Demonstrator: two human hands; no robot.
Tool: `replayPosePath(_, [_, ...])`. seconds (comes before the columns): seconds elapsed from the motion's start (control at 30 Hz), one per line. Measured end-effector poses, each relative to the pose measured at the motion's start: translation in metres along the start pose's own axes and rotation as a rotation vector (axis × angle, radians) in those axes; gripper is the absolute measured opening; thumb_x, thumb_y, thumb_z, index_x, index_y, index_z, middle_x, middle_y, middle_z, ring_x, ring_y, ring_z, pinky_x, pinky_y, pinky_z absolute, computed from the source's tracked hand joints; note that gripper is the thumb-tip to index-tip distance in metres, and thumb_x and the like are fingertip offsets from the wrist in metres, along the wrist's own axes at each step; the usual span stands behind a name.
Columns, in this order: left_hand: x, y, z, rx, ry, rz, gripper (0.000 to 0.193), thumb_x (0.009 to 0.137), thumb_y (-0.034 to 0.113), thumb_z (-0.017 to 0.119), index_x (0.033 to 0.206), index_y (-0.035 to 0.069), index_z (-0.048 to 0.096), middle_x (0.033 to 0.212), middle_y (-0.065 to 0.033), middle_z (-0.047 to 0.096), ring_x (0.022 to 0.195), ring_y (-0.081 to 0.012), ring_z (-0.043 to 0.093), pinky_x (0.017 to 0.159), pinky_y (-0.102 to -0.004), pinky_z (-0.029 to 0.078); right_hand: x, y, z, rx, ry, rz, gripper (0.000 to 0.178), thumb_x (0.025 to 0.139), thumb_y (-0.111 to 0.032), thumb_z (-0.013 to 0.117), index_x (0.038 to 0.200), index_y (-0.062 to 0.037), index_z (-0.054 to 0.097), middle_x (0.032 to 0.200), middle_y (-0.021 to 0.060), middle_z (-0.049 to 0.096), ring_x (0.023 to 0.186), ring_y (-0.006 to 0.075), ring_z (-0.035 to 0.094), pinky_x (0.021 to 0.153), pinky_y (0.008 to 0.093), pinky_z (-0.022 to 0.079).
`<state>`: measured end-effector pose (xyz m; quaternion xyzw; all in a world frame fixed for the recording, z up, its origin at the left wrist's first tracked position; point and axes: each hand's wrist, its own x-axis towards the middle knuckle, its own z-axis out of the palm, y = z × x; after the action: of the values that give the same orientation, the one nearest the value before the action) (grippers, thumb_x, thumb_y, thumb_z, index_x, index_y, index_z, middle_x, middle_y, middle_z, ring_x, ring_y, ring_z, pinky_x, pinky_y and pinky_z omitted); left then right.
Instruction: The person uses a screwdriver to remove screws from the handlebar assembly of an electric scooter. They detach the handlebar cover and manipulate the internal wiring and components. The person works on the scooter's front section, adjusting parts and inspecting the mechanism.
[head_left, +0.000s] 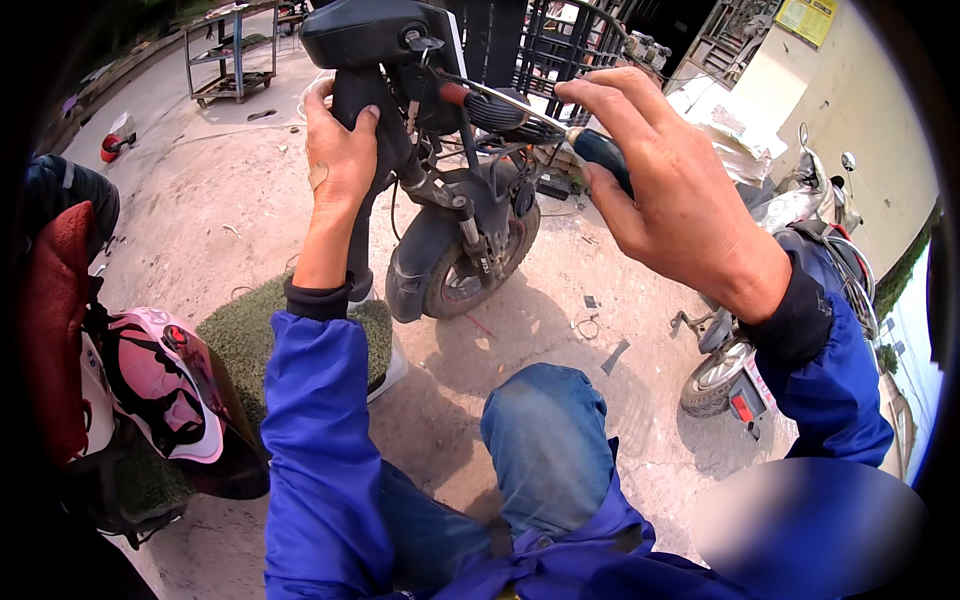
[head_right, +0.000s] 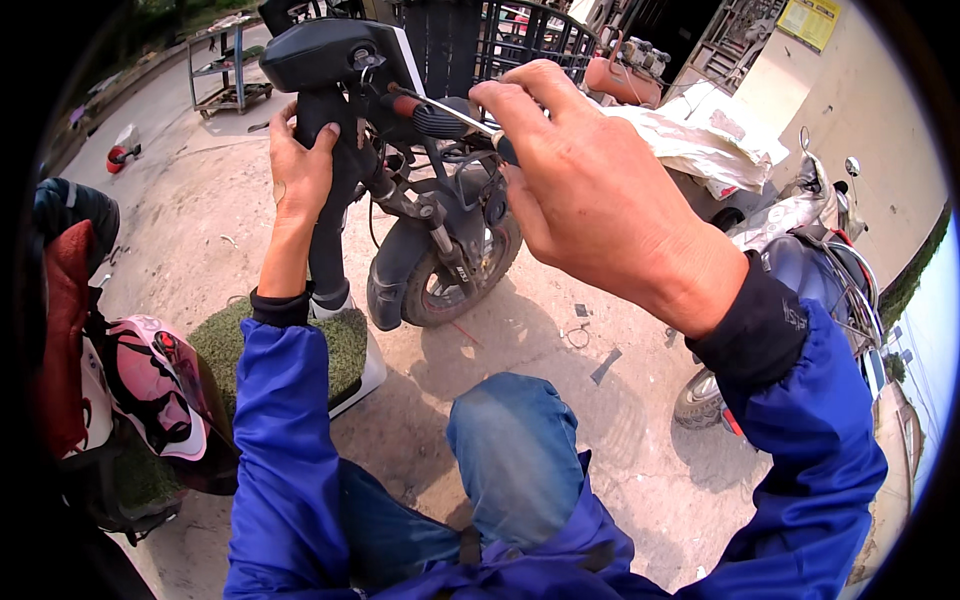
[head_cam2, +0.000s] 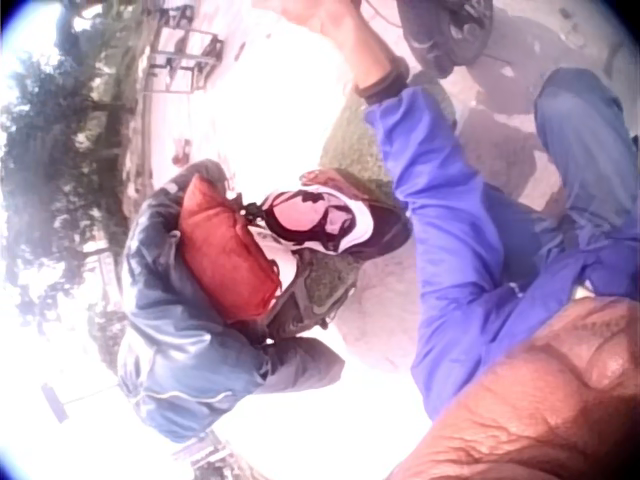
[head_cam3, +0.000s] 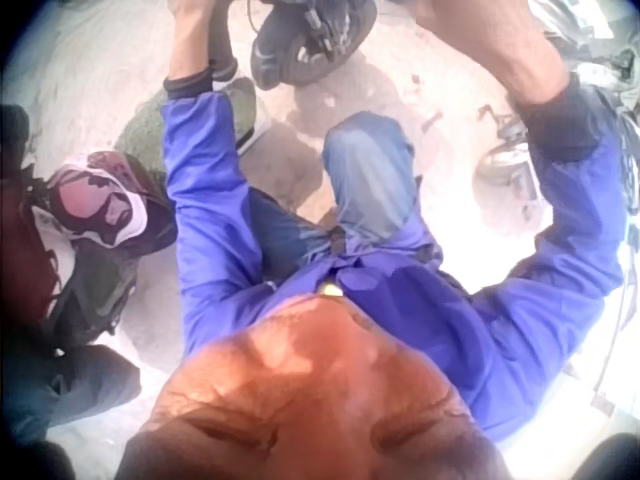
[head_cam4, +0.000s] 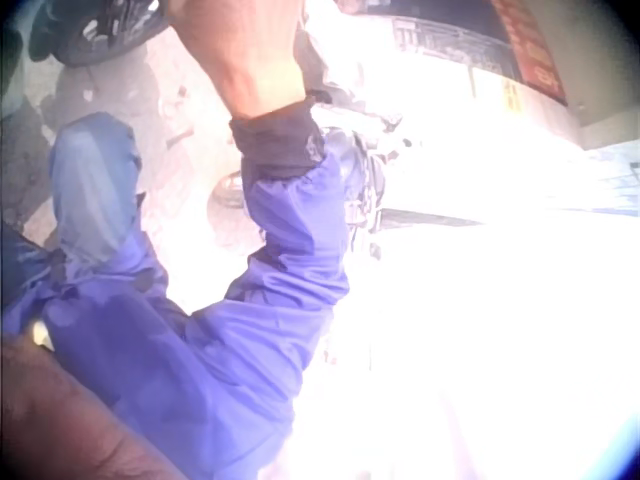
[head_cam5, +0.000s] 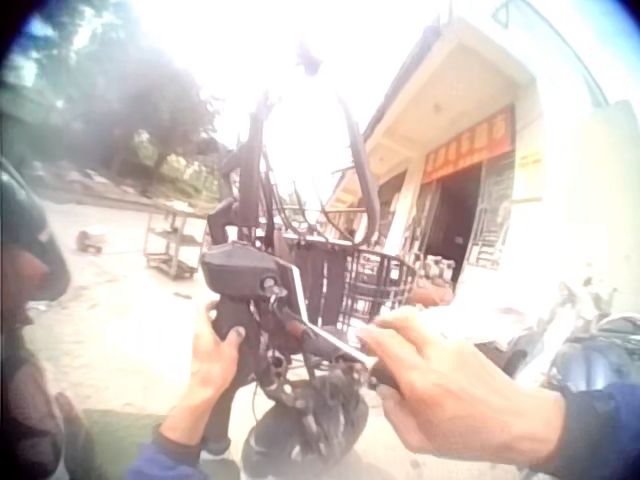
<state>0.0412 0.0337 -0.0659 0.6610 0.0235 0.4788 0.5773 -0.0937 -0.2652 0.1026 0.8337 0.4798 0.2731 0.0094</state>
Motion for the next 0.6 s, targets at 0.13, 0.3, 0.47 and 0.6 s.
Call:
replayPosePath(0.13, [-0.004, 0.011, -0.005, 0.005, -0.022, 0.000, 0.061, 0.095, 0.007, 0.077, 0.147, -0.003, 0.046, 0.125, -0.0229, 0.069, 0.107, -0.0261, 0.074, 0.089, -0.0352, 0.062, -0.005, -0.007, 0.007, -0.426, -0.026, -0.217, 0.035, 0.091, 0.002, 0.066, 0.126, 0.0009, 0.067, 0.123, 0.0160, 0.064, 0.081, 0.0278, 0.068, 0.062, 0.0357, 0.054])
replayPosePath(0.3, [-0.006, 0.009, 0.002, 0.056, 0.027, 0.009, 0.063, 0.094, 0.008, 0.078, 0.147, -0.002, 0.047, 0.126, -0.0232, 0.069, 0.111, -0.0284, 0.073, 0.095, -0.0370, 0.059, 0.010, -0.012, -0.005, 0.698, 0.008, 0.492, 0.029, 0.099, -0.008, 0.066, 0.124, 0.0059, 0.071, 0.090, 0.0066, 0.070, 0.077, 0.0133, 0.066, 0.059, 0.0308, 0.051])
replayPosePath(0.47, [0.001, 0.001, 0.002, 0.013, 0.000, -0.002, 0.062, 0.095, 0.004, 0.077, 0.148, -0.003, 0.045, 0.126, -0.0221, 0.069, 0.111, -0.0260, 0.072, 0.094, -0.0354, 0.060, 0.007, -0.003, -0.010, 0.576, -0.015, 0.450, 0.031, 0.096, -0.006, 0.067, 0.125, 0.0062, 0.070, 0.097, 0.0092, 0.071, 0.077, 0.0106, 0.065, 0.055, 0.0271, 0.051])
replayPosePath(0.6, [-0.001, 0.008, -0.003, 0.025, -0.029, -0.025, 0.062, 0.095, 0.005, 0.077, 0.148, -0.003, 0.045, 0.125, -0.0219, 0.069, 0.110, -0.0263, 0.073, 0.092, -0.0355, 0.061, -0.001, -0.005, 0.004, -0.596, -0.049, -0.197, 0.028, 0.089, 0.001, 0.068, 0.117, 0.0027, 0.069, 0.117, 0.0169, 0.065, 0.091, 0.0279, 0.072, 0.068, 0.0392, 0.059])
